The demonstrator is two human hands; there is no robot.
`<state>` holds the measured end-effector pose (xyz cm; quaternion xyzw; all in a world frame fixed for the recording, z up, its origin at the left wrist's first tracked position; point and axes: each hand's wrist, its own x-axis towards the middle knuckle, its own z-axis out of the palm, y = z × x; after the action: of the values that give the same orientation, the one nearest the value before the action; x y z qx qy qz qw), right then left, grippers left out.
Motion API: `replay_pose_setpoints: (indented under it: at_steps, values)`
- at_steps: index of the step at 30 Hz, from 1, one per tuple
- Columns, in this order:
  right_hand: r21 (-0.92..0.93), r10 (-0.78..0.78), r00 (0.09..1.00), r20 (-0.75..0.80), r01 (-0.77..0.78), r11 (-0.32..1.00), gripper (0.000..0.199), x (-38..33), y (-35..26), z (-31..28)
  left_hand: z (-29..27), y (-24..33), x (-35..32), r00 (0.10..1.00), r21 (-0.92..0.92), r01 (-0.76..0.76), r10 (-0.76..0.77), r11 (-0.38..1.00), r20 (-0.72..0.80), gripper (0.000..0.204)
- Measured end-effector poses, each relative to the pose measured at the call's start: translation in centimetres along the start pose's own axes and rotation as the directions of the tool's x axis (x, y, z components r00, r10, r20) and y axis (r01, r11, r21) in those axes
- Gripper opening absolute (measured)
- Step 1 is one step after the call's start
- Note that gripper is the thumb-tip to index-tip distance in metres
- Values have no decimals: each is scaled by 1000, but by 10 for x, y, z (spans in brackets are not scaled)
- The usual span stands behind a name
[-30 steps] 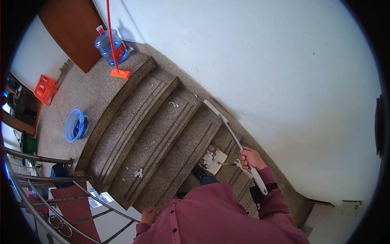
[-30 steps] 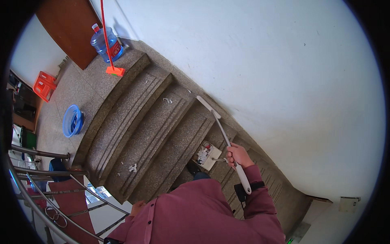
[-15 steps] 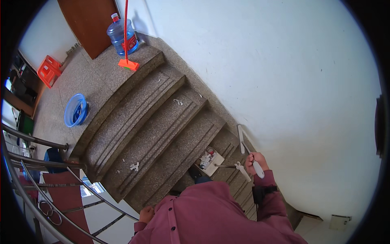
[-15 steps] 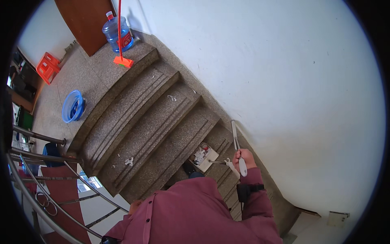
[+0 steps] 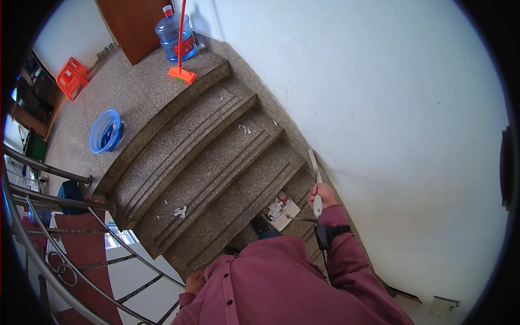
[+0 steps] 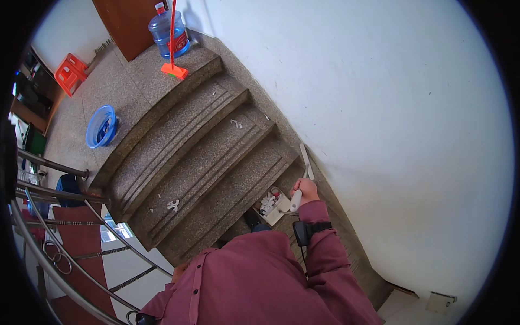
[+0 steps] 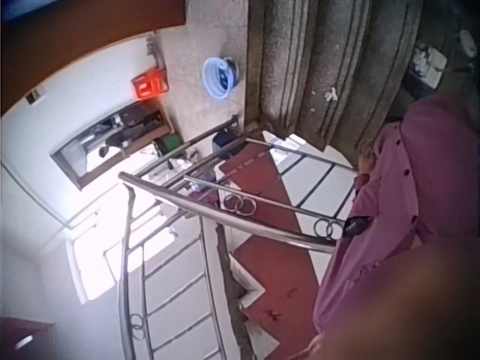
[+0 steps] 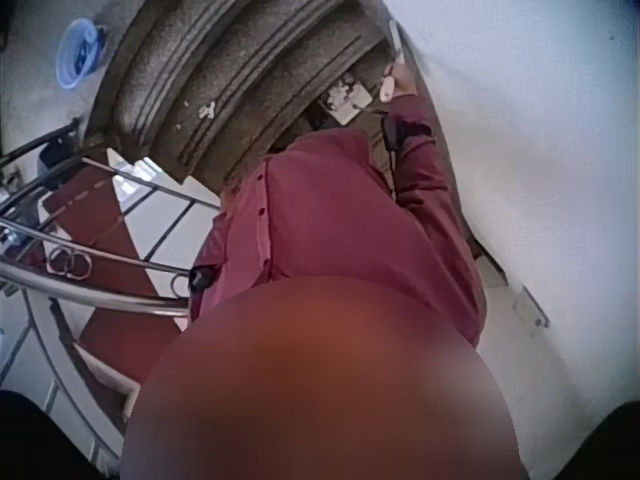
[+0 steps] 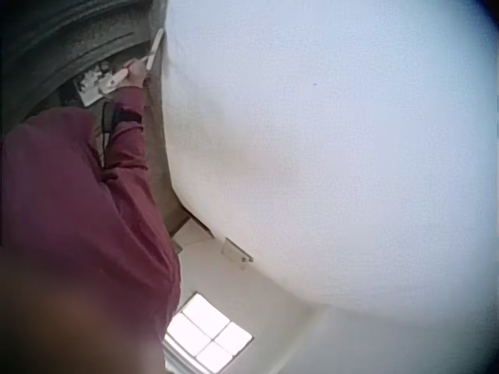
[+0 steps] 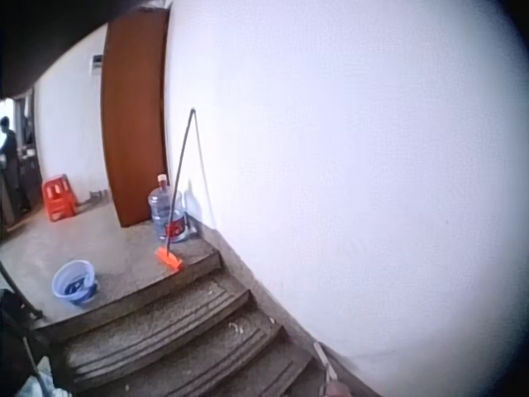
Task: Cleaning dust and debris from a flight of stairs using a brush and a small hand-held dustpan.
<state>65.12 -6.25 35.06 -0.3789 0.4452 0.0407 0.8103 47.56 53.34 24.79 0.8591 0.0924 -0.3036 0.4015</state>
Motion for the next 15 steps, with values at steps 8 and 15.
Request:
replay_pose_setpoints:
  at_steps: [8, 15]
  values:
    - [-157, 27, 1000, 15, -24, 987, 25, -7, 11, 33, 7, -19, -8, 998, -49, -34, 31, 998, -48, 28]
    - [-15, 36, 999, -9, -36, 999, 23, -46, 5, 26, 5, -1, -14, 999, -102, 51, -53, 994, -13, 28]
